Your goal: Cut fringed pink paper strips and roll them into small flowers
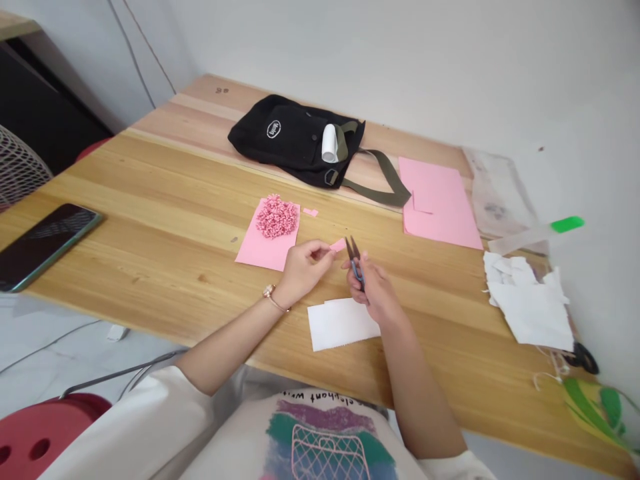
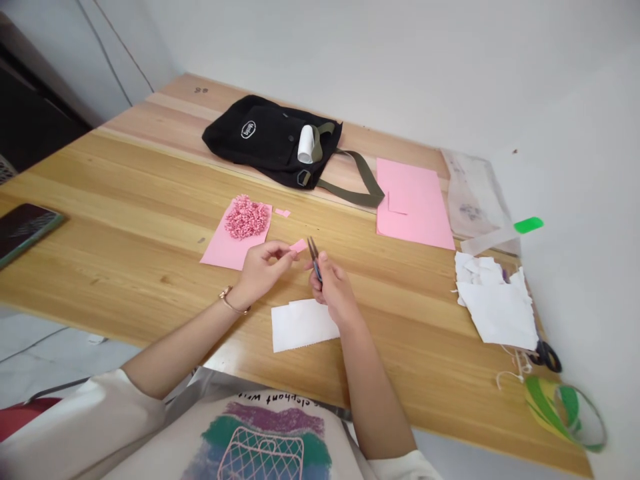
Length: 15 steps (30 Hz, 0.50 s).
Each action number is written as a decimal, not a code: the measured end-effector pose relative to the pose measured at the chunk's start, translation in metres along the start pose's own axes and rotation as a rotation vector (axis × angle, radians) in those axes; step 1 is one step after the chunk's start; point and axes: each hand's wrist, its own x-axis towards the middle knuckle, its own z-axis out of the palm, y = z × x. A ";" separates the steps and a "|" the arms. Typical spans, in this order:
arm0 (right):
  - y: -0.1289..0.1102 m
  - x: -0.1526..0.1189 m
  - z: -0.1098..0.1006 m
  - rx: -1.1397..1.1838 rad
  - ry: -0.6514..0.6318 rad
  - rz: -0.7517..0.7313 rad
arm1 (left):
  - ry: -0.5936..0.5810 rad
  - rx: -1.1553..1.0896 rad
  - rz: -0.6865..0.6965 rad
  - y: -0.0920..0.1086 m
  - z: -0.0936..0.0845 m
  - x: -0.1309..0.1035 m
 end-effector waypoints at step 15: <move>-0.004 0.002 0.000 0.133 0.174 0.031 | -0.031 0.751 0.748 -0.014 0.000 -0.003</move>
